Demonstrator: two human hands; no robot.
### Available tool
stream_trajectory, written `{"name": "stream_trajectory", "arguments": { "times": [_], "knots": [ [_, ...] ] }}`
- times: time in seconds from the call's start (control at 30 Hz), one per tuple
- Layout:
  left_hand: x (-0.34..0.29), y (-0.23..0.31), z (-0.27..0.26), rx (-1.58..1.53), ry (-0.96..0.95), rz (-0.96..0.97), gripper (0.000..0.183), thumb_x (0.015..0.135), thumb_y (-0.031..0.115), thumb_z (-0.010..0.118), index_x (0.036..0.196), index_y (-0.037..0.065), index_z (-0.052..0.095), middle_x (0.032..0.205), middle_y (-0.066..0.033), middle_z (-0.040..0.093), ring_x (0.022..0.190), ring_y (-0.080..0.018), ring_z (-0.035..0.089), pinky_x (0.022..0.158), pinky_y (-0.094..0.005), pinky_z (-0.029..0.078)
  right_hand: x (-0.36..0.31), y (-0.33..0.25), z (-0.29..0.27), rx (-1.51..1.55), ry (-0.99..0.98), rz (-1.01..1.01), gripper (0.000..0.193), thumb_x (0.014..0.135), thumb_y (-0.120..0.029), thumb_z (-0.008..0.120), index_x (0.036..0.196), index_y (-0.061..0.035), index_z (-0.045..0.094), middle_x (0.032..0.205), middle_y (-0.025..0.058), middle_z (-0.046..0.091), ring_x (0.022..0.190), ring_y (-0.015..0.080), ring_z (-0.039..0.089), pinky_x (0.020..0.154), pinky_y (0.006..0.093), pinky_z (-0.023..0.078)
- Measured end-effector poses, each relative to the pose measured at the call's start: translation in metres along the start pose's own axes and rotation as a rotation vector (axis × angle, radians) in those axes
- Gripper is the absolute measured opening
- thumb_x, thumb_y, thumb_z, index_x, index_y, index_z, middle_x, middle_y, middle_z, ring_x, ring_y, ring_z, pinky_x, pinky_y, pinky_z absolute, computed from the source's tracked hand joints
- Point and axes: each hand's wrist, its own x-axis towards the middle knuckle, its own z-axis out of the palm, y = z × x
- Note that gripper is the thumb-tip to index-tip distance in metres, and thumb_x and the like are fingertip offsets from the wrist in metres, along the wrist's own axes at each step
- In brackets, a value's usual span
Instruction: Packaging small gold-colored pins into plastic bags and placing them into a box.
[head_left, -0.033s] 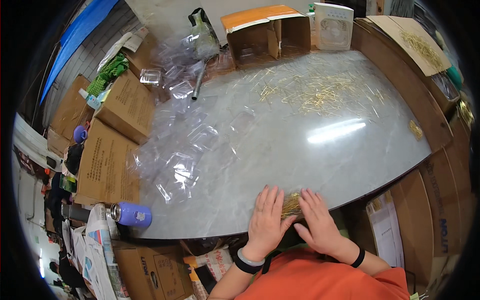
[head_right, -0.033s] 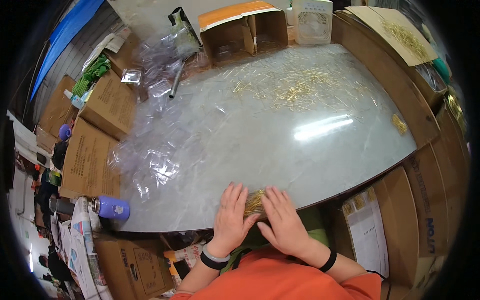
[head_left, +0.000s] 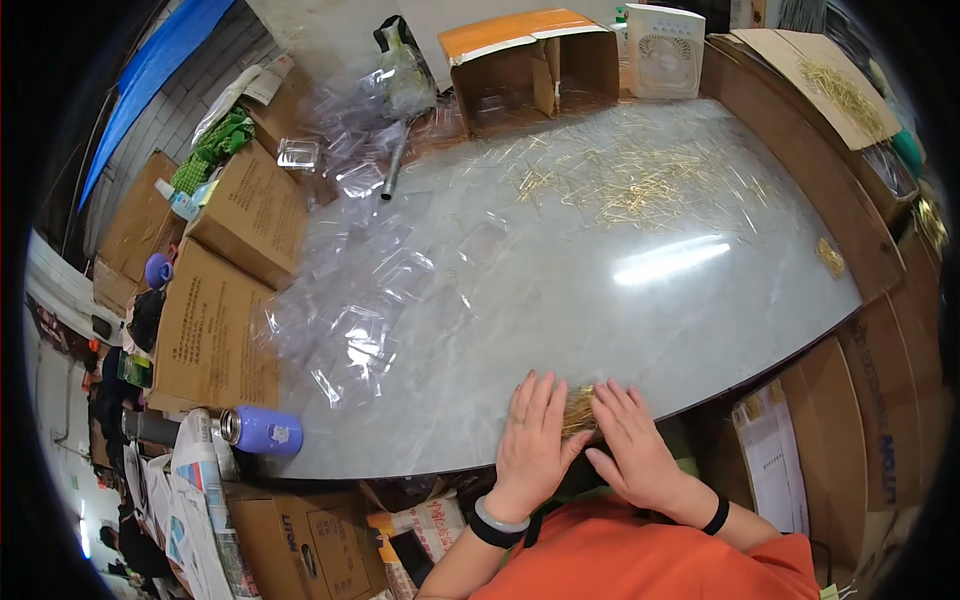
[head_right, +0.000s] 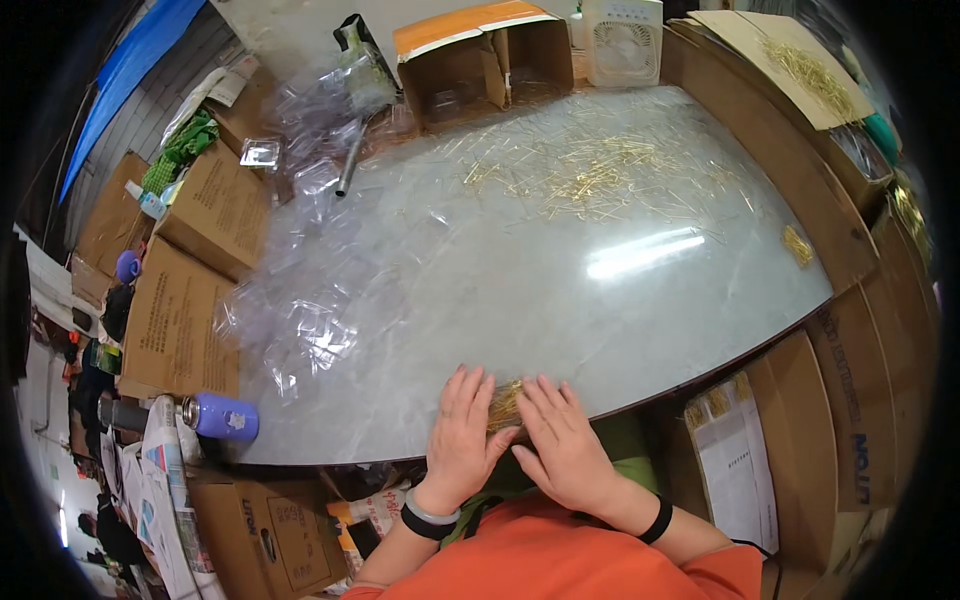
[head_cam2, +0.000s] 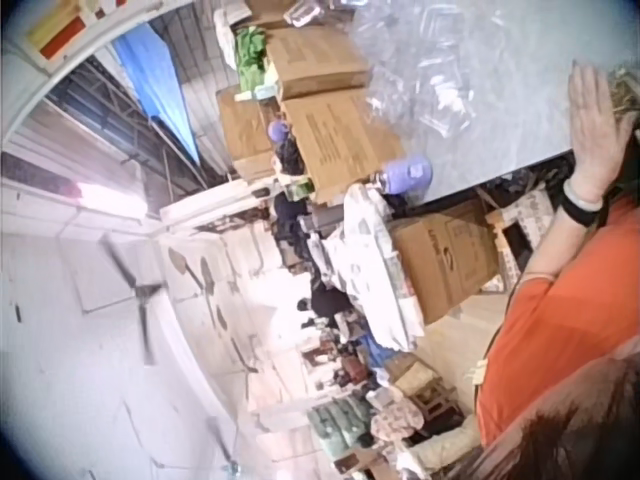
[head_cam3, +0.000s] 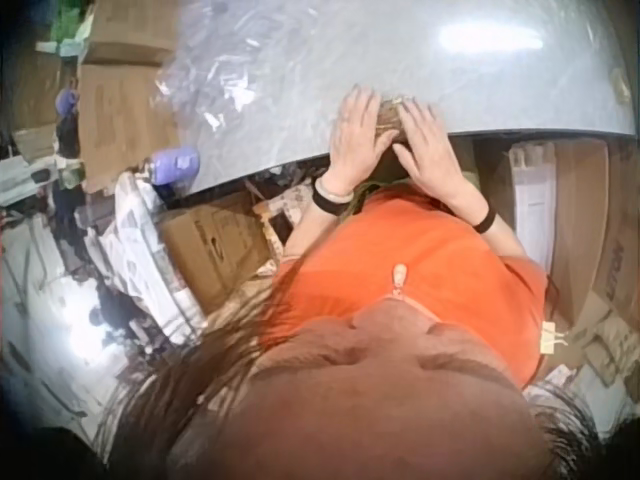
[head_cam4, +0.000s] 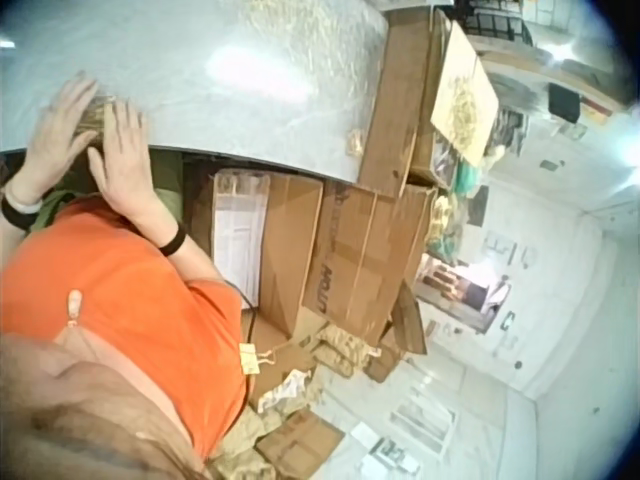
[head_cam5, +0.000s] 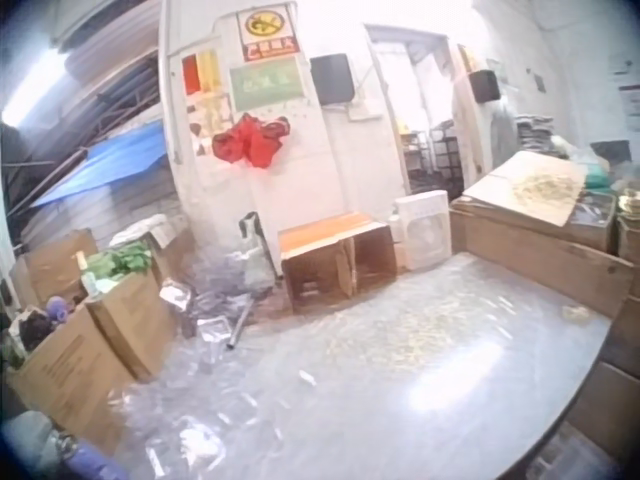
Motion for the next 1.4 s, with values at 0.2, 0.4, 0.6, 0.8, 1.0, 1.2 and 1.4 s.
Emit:
{"name": "stream_trajectory", "arguments": {
  "times": [0.2,0.4,0.6,0.8,1.0,1.2,1.4],
  "knots": [
    [0.003,0.0,-0.004,-0.073,0.019,0.0,0.062,0.095,0.032,0.071,0.142,-0.002,0.049,0.151,-0.0226,0.043,0.143,-0.0471,0.036,0.116,-0.0564,0.033,0.01,0.013,-0.009,0.063,0.118,0.095,0.055,0.087,-0.006,0.074,0.137,0.0004,0.053,0.13,0.0219,0.059,0.113,0.0412,0.06,0.095,0.0468,0.05],
    [0.013,-0.004,-0.007,-0.066,-0.071,0.083,0.057,0.094,0.025,0.071,0.14,0.0,0.05,0.149,-0.0215,0.044,0.143,-0.045,0.037,0.12,-0.0592,0.027,0.021,0.018,-0.012,-0.022,0.148,0.172,0.019,0.084,-0.01,0.078,0.096,-0.0042,0.065,0.089,0.0104,0.063,0.083,0.0324,0.061,0.072,0.0422,0.049],
    [0.009,-0.001,-0.004,-0.055,-0.044,0.059,0.058,0.095,0.025,0.068,0.142,-0.002,0.046,0.149,-0.0217,0.044,0.142,-0.0424,0.038,0.121,-0.0587,0.026,0.025,0.014,-0.009,-0.126,0.174,0.182,0.014,0.083,-0.01,0.076,0.09,-0.0059,0.065,0.083,0.0088,0.06,0.079,0.0301,0.06,0.069,0.0414,0.048],
    [0.006,-0.004,0.0,-0.081,-0.029,0.044,0.061,0.096,0.027,0.067,0.144,-0.004,0.043,0.149,-0.0228,0.044,0.142,-0.0416,0.04,0.121,-0.0591,0.025,0.02,0.003,0.001,-0.169,0.254,0.04,0.021,0.083,-0.015,0.078,0.098,-0.0057,0.067,0.09,0.0096,0.059,0.08,0.0296,0.059,0.071,0.0409,0.048],
    [0.006,-0.005,0.001,-0.089,-0.007,0.061,0.059,0.096,0.028,0.068,0.14,-0.003,0.046,0.148,-0.0229,0.044,0.14,-0.0424,0.042,0.12,-0.06,0.028,0.018,0.014,0.011,-0.052,0.256,0.14,0.038,0.083,-0.018,0.08,0.114,-0.0044,0.064,0.104,0.0149,0.061,0.094,0.0347,0.058,0.083,0.0455,0.047],
    [0.004,-0.006,0.002,-0.063,0.001,0.073,0.058,0.096,0.028,0.069,0.139,-0.003,0.047,0.148,-0.023,0.044,0.14,-0.0436,0.042,0.119,-0.0608,0.029,0.042,0.019,-0.006,0.009,0.088,-0.033,0.059,0.086,-0.013,0.076,0.138,0.0004,0.053,0.127,0.0192,0.062,0.125,0.042,0.054,0.105,0.0502,0.042],
    [0.003,-0.005,0.003,-0.071,0.017,0.079,0.059,0.096,0.028,0.069,0.14,-0.004,0.046,0.149,-0.0237,0.042,0.14,-0.0439,0.042,0.119,-0.0594,0.031,0.033,0.023,-0.001,0.129,0.065,-0.01,0.054,0.088,-0.004,0.07,0.139,0.0007,0.053,0.135,0.0193,0.061,0.135,0.0424,0.049,0.112,0.0533,0.039]
  ]
}}
